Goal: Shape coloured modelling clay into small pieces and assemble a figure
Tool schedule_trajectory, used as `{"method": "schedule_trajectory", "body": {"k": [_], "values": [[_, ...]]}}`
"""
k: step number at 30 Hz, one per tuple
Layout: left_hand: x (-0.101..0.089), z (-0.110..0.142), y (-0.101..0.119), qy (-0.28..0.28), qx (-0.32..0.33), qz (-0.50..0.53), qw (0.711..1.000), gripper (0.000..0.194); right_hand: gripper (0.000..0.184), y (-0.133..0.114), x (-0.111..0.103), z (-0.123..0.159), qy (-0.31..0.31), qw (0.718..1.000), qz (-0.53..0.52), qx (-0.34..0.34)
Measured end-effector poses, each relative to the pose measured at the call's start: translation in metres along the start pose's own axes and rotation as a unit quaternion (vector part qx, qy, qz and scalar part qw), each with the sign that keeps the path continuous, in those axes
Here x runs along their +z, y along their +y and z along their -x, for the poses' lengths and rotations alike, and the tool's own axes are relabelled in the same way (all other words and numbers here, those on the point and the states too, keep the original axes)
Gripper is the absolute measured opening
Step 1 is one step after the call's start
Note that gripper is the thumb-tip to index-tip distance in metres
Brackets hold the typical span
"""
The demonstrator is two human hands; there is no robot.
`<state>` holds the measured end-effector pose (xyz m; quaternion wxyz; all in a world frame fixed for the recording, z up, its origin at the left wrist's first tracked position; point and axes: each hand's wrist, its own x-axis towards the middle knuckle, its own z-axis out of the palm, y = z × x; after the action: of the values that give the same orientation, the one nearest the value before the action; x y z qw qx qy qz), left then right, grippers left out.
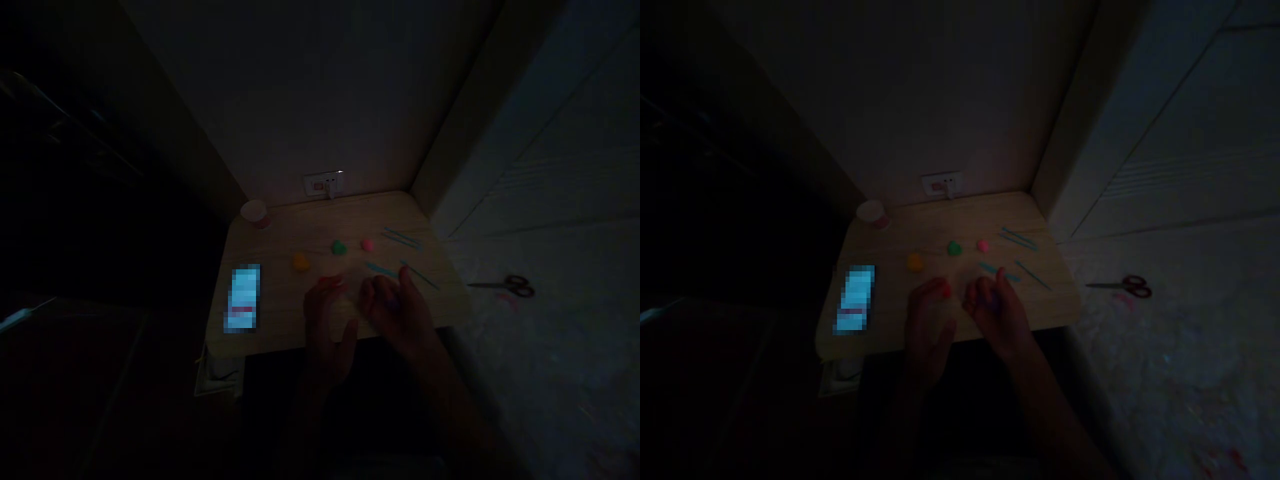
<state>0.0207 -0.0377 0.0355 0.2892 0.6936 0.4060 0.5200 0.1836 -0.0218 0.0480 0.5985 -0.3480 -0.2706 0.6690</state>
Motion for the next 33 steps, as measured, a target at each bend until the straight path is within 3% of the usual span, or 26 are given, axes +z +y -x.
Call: {"method": "schedule_trajectory", "body": {"k": [3,6,8,17,21,25,30,33], "values": [[0.0,0.0,0.002,0.013,-0.015,0.02,1.0,0.033,0.077,0.004,0.0,-0.006,0.049,0.998,-0.028,0.014],[0.002,0.001,0.002,0.009,-0.026,0.028,0.999,0.023,0.07,0.011,-0.003,-0.007,0.14,0.989,-0.038,0.037],[0.003,0.001,0.001,0.01,-0.029,0.032,0.999,0.017,0.065,0.012,-0.004,-0.005,0.162,0.985,-0.045,0.034],[0.011,-0.002,0.01,-0.003,-0.016,0.053,0.998,0.012,0.075,0.014,-0.003,-0.007,0.083,0.993,-0.08,0.003],[0.016,-0.008,0.01,-0.01,0.026,0.025,0.999,0.029,0.068,0.016,0.007,-0.009,0.015,0.998,-0.049,0.046],[0.012,-0.018,-0.009,-0.054,0.053,-0.036,0.996,0.043,0.077,0.012,0.011,-0.006,-0.078,0.992,-0.044,0.093],[-0.001,-0.023,-0.029,-0.092,0.0,0.004,0.996,0.043,0.081,0.005,0.004,-0.001,-0.129,0.976,-0.111,0.138],[-0.004,-0.021,-0.026,-0.052,-0.074,0.081,0.993,0.039,0.08,0.005,-0.003,0.001,-0.102,0.983,-0.076,0.133]]}}
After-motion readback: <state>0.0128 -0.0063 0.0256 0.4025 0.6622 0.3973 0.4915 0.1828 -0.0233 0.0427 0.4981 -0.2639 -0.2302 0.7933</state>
